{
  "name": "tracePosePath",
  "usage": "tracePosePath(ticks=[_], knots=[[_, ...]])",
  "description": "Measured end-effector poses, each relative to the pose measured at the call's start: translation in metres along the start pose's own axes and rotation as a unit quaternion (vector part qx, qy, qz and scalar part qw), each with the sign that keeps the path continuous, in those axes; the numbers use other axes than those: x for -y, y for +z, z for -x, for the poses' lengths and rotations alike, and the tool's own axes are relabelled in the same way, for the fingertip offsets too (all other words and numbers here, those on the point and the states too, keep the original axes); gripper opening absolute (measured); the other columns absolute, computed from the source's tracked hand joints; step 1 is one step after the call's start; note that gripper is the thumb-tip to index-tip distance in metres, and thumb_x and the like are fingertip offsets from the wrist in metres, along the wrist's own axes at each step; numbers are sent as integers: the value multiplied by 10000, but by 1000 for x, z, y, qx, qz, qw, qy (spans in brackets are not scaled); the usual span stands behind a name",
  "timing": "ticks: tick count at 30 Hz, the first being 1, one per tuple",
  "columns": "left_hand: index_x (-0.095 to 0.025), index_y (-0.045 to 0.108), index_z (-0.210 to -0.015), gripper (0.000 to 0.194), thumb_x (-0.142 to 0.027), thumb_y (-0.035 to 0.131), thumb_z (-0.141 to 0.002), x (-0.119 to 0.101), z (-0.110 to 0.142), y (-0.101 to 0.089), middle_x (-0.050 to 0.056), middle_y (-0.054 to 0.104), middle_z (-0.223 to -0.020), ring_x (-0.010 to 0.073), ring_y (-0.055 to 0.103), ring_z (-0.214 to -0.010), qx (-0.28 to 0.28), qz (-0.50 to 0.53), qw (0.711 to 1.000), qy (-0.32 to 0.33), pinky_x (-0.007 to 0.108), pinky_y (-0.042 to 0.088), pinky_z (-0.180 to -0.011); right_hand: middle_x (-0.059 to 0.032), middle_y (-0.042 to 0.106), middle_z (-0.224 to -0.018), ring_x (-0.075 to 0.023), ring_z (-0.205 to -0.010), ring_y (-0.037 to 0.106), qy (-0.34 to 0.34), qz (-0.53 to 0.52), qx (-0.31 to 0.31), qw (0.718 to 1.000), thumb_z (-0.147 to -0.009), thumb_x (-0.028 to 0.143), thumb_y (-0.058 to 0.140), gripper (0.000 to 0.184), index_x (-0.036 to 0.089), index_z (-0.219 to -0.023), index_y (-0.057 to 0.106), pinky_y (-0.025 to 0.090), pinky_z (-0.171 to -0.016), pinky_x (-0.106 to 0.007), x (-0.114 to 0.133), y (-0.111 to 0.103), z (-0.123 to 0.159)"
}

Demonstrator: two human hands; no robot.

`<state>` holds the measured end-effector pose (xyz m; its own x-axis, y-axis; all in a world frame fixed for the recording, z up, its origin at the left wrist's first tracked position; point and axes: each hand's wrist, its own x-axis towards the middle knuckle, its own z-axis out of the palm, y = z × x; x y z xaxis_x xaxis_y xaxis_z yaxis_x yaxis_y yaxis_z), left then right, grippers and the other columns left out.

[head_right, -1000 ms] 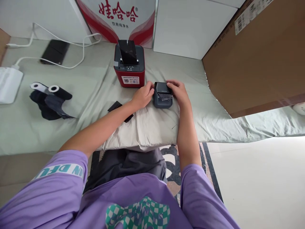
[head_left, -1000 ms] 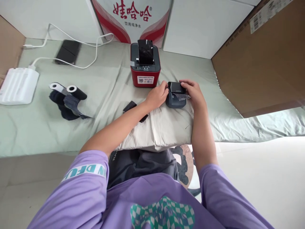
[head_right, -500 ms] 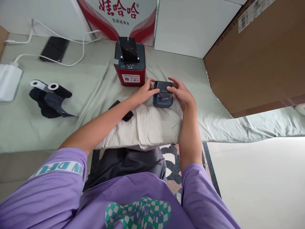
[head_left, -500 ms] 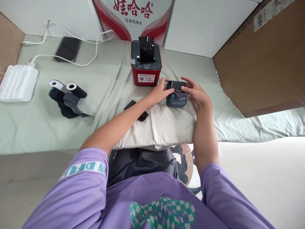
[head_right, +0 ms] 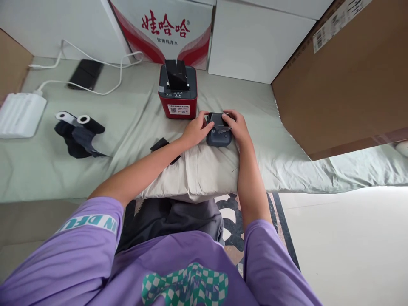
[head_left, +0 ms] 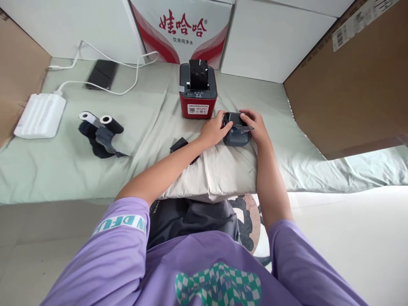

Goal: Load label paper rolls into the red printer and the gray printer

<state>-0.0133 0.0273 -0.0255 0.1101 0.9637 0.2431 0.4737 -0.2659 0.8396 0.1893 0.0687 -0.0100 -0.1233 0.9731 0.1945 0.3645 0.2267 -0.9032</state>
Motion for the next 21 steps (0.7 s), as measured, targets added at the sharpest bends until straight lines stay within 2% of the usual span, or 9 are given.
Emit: tracePosePath(ticks=[5,9,12,14,17,21], knots=[[-214,568,-1350,410,-411,608,-994,1,0,0,112,740,-1054,327,714,-1086,6,-8,1000,5,437,524,-986,-52,765,-1043,-292,-1076,684,-15,18,-10,1000,-770,740,730,548,254,-1023,749,521,-1063,-479,-2,0,-1],[-226,575,-1344,394,-411,602,-998,1,3,1,103,743,-1055,319,710,-1097,1,0,1000,21,426,523,-991,-52,761,-1039,-282,-1063,682,-13,17,-14,1000,-777,751,712,555,256,-1025,754,536,-1039,-452,-2,0,-1],[-213,589,-1335,378,-402,580,-1007,-5,1,-6,114,742,-1067,327,703,-1104,14,-10,1000,16,439,525,-989,-59,761,-1038,-279,-1057,684,-15,11,-25,1000,-791,754,696,557,255,-1030,759,539,-1030,-446,-3,1,-2],[-196,615,-1297,352,-398,563,-1013,-13,-6,-19,119,743,-1054,322,705,-1062,23,-20,1000,7,450,529,-976,-66,766,-1050,-289,-1078,686,-22,10,-32,999,-794,760,690,568,249,-1033,759,528,-1045,-460,-3,1,-2],[-199,676,-1145,256,-388,577,-1005,-28,-19,-51,88,740,-962,274,712,-958,23,-3,999,22,417,541,-938,-70,774,-1074,-299,-1106,690,-30,18,-28,999,-801,760,687,576,245,-1049,757,509,-1069,-480,-2,1,-1],[-211,687,-974,149,-348,628,-969,-42,-32,-97,41,705,-830,222,704,-907,-15,7,998,61,351,537,-888,-82,772,-1089,-304,-1113,693,-28,33,-23,999,-829,756,664,585,237,-1085,752,517,-1062,-479,-1,1,1]])
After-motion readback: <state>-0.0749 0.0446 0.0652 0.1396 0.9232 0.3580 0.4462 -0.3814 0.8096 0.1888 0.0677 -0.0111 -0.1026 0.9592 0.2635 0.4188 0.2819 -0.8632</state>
